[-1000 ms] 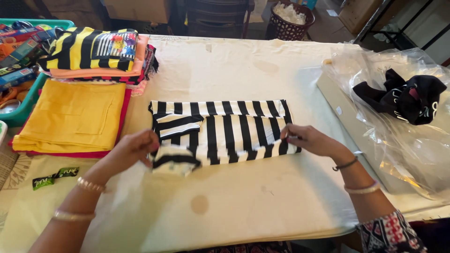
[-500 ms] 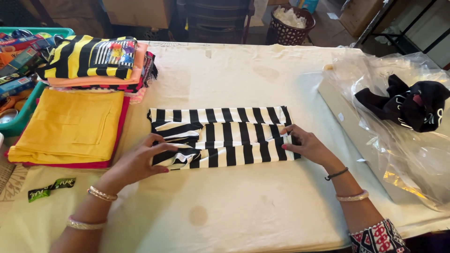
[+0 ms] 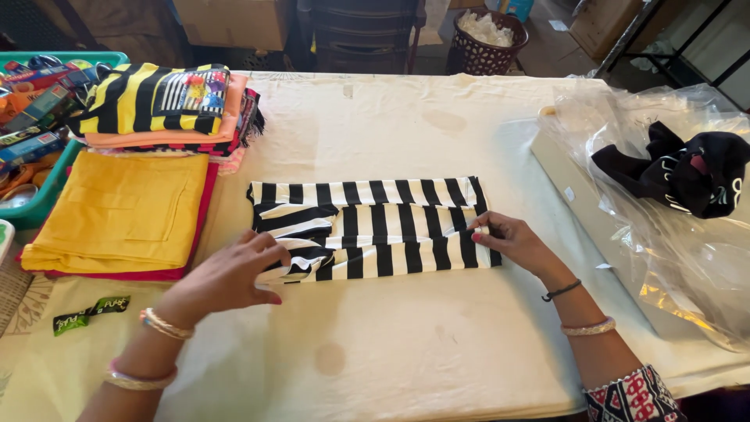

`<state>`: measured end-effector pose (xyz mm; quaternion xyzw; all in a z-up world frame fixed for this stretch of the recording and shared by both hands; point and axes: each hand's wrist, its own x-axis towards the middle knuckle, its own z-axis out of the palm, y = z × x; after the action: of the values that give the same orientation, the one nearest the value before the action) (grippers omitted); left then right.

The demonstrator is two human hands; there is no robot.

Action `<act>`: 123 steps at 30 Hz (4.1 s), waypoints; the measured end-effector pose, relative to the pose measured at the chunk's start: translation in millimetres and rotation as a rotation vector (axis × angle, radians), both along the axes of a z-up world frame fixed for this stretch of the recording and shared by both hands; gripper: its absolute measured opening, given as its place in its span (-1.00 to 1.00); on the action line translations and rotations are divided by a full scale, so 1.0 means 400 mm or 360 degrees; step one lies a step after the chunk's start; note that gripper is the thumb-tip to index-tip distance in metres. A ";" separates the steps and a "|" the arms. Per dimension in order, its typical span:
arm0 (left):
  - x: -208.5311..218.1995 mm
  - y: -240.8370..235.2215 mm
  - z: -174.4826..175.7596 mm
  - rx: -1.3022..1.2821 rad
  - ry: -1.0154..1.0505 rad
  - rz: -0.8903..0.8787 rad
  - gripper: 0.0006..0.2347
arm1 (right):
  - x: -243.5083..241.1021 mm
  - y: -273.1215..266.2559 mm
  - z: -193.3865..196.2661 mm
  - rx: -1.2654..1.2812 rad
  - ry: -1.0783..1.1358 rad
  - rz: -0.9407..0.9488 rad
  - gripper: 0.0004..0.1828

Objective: The person folds a pink garment, a yellow garment, and a black-and-white striped garment on a table. Each item is smoothed, folded into a compact rectangle, and placed on a stack.

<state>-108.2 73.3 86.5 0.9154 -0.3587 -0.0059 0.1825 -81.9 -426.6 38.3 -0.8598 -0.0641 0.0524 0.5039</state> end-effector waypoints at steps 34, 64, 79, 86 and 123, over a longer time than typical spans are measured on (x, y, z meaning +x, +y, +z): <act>0.143 -0.082 0.072 0.0562 -0.0187 0.0351 -0.91 | -0.009 0.029 0.023 -0.0490 0.0130 -0.0064 -0.73; 0.013 -0.143 -0.055 0.0435 -0.0636 0.0453 -0.77 | -0.042 0.073 -0.007 -0.1065 -0.0768 -0.0361 -0.65; 0.074 -0.123 -0.261 0.0446 -0.0306 0.0673 -0.24 | 0.016 0.006 -0.109 -0.1289 -0.0838 -0.0315 -0.21; 0.083 -0.069 -0.264 0.0526 -0.0164 0.0873 -0.21 | 0.017 -0.009 -0.114 -0.1258 -0.0726 -0.0352 -0.25; 0.008 -0.149 -0.004 0.0354 -0.0435 0.0613 -0.84 | 0.041 0.032 -0.105 -0.0824 -0.0428 -0.0473 -0.10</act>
<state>-105.1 13.8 85.1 0.9736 -0.1964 0.1133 0.0284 -65.3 -413.8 -3.6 -0.9585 0.0115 -0.1212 0.2576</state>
